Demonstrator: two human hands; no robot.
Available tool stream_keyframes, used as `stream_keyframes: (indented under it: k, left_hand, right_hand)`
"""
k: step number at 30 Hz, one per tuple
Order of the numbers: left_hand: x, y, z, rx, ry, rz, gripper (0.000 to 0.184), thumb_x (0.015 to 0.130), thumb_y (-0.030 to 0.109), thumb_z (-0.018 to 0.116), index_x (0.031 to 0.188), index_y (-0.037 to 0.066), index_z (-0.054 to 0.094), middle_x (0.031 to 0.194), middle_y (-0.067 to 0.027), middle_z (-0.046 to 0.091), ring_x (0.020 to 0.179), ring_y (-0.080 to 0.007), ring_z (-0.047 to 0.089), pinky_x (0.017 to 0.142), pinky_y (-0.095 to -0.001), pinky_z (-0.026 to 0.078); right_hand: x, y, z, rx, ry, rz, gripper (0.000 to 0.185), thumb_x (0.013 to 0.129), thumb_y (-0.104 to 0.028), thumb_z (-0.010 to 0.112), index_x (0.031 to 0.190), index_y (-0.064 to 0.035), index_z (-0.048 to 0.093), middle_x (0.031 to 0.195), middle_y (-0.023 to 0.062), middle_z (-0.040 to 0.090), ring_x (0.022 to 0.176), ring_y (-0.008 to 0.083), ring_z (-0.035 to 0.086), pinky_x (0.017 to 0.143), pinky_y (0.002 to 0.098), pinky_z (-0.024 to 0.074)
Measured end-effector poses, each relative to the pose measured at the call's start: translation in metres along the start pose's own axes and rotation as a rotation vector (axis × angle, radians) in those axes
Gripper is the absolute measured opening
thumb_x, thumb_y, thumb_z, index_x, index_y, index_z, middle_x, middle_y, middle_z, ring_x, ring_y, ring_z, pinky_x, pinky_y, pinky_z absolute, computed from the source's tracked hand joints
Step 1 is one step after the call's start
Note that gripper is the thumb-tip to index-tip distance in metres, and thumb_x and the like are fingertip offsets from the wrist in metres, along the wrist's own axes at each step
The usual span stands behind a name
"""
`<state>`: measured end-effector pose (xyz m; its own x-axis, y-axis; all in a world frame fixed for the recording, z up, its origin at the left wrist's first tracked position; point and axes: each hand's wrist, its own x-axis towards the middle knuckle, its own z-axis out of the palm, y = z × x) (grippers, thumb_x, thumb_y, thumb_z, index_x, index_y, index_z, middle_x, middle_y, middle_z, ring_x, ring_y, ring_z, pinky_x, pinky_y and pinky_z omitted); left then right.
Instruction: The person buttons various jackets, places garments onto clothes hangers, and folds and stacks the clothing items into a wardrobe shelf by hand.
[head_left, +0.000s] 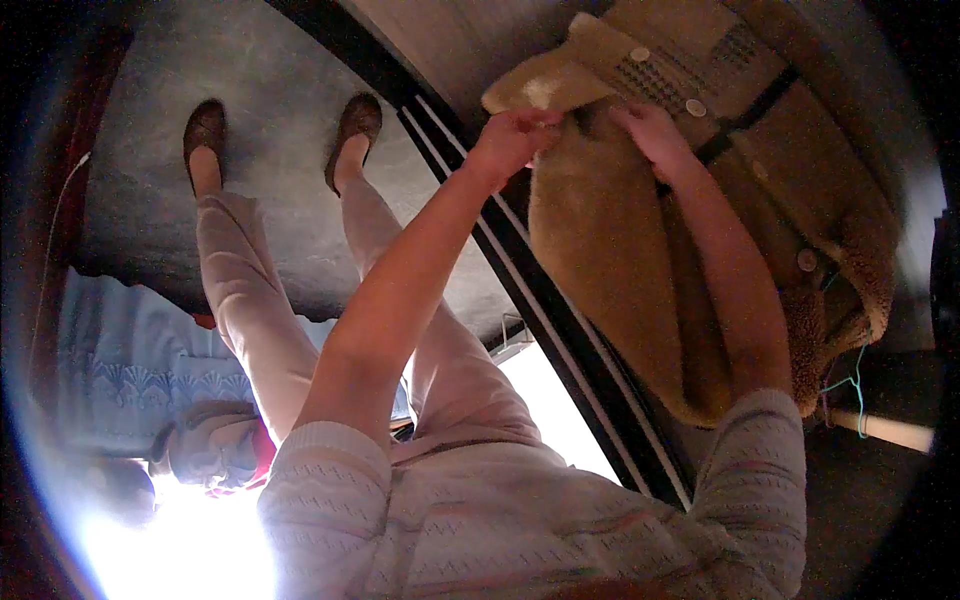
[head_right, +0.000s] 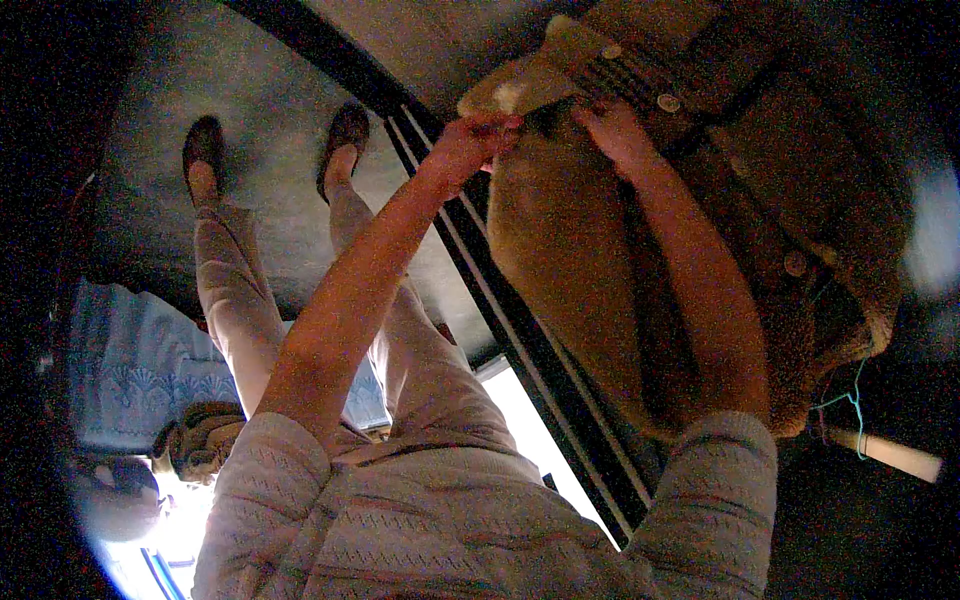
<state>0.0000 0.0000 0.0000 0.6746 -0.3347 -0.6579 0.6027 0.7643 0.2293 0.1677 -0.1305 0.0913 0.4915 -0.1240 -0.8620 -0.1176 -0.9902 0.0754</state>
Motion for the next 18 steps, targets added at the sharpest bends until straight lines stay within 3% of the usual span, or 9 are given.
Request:
stream_keyframes:
  k: [2,5,8,11,14,17,18]
  left_hand:
    - [-0.002,0.004,-0.003,0.118,-0.041,-0.001,0.027,0.076,0.010,0.062,0.103,0.007,0.061,0.074,-0.0018,0.057,0.067,-0.0092,0.051,0.061,-0.0228,0.044]
    - [-0.003,-0.011,-0.005,0.040,-0.021,0.002,0.026,0.073,0.013,0.064,0.097,0.004,0.060,0.073,-0.0061,0.058,0.069,-0.0154,0.056,0.062,-0.0269,0.046]
    - [0.003,-0.018,0.005,0.540,0.354,0.294,0.028,0.070,0.018,0.065,0.092,0.003,0.058,0.075,-0.0115,0.060,0.072,-0.0259,0.060,0.064,-0.0339,0.047]
    - [0.012,-0.005,0.019,0.923,0.395,0.378,0.028,0.069,0.021,0.062,0.092,0.005,0.058,0.080,-0.0151,0.061,0.077,-0.0339,0.059,0.068,-0.0401,0.047]
    - [0.025,-0.006,0.018,1.056,0.289,0.264,0.022,0.072,0.020,0.057,0.088,0.007,0.060,0.080,-0.0173,0.061,0.077,-0.0359,0.058,0.070,-0.0424,0.046]
    - [0.030,-0.008,0.009,1.005,0.328,0.278,0.019,0.073,0.020,0.054,0.083,0.007,0.063,0.080,-0.0189,0.060,0.079,-0.0362,0.058,0.072,-0.0424,0.046]
    - [0.031,-0.012,0.005,0.942,0.322,0.317,0.018,0.074,0.020,0.055,0.082,0.006,0.062,0.074,-0.0175,0.060,0.071,-0.0329,0.059,0.067,-0.0403,0.047]
  right_hand:
    - [-0.018,-0.012,0.000,0.063,-0.028,-0.035,0.037,0.079,-0.027,0.060,0.104,-0.0001,0.057,0.096,0.0154,0.061,0.088,0.0274,0.057,0.080,0.0369,0.0440]
    - [-0.051,-0.034,0.003,0.087,-0.030,0.086,0.028,0.083,-0.023,0.054,0.095,0.0020,0.059,0.084,0.0062,0.061,0.073,0.0158,0.056,0.066,0.0293,0.0449]
    - [-0.016,0.017,0.015,-0.002,-0.009,0.004,0.027,0.083,-0.021,0.053,0.094,0.0027,0.060,0.084,0.0064,0.061,0.073,0.0156,0.055,0.065,0.0297,0.0444]
    - [-0.013,0.018,0.017,0.165,-0.129,0.088,0.026,0.082,-0.020,0.053,0.095,0.0026,0.059,0.084,0.0070,0.061,0.073,0.0158,0.055,0.065,0.0304,0.0442]
    - [-0.008,0.013,0.024,0.029,-0.047,-0.032,0.029,0.083,-0.020,0.052,0.098,0.0022,0.059,0.084,0.0079,0.061,0.075,0.0155,0.056,0.067,0.0305,0.0443]
    - [0.024,0.035,0.030,-0.345,-0.014,-0.225,0.029,0.081,-0.024,0.055,0.098,-0.0007,0.058,0.086,0.0176,0.061,0.077,0.0337,0.058,0.073,0.0396,0.0462]
    - [0.023,0.033,0.031,-0.372,-0.013,-0.185,0.030,0.081,-0.024,0.055,0.100,-0.0013,0.058,0.089,0.0174,0.061,0.080,0.0334,0.058,0.075,0.0393,0.0457]
